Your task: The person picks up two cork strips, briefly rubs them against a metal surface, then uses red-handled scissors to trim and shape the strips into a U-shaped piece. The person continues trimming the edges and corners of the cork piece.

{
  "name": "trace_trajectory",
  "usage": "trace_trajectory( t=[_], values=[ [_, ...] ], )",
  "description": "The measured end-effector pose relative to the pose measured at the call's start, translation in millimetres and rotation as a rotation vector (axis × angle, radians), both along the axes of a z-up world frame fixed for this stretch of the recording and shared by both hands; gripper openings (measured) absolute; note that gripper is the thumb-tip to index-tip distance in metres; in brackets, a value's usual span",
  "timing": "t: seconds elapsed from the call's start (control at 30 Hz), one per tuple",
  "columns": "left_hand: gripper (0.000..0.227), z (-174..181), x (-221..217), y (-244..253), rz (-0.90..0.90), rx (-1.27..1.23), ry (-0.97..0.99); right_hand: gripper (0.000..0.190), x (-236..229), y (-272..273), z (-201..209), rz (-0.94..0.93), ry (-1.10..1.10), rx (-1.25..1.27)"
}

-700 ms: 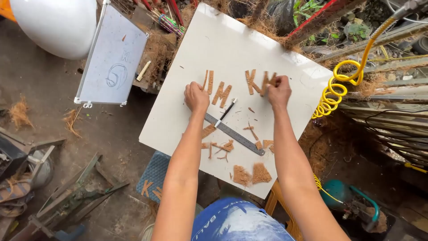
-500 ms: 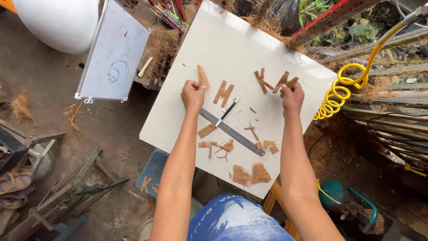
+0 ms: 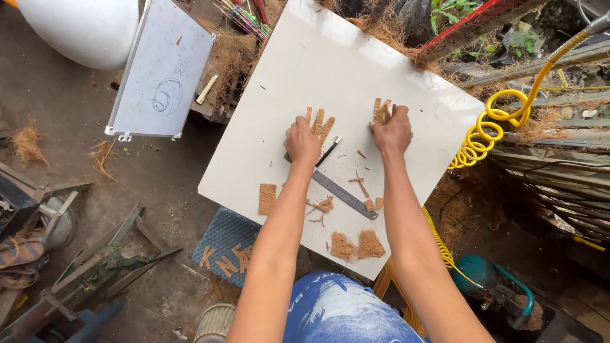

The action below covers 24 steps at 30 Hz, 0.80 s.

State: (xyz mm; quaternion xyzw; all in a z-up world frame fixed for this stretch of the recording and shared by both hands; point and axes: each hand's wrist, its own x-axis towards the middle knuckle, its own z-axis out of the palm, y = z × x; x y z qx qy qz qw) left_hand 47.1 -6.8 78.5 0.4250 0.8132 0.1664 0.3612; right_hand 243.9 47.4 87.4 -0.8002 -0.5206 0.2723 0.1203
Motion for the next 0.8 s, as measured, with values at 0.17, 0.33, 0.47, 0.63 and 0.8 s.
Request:
trace_trajectory(
  t=[0.17, 0.33, 0.47, 0.63, 0.8],
  values=[
    [0.012, -18, 0, 2, 0.010, -0.080, 0.018, 0.044, 13, -1, -26, -0.054, 0.076, 0.029],
    [0.011, -21, -11, 1, 0.079, -0.053, -0.155, 0.020, 33, 1, -62, -0.020, 0.109, 0.067],
    [0.025, -18, -36, -13, 0.333, 0.061, -0.404, 0.046, 24, -14, -28, -0.181, 0.596, 0.170],
    [0.026, 40, -64, -88, 0.637, 0.307, -0.869, 0.042, -3, -54, 22, -0.140, 0.833, 0.160],
    [0.025, 80, -103, -205, 0.814, 0.448, -0.993, 0.039, -92, -138, 63, 0.126, 0.814, -0.044]
  ],
)
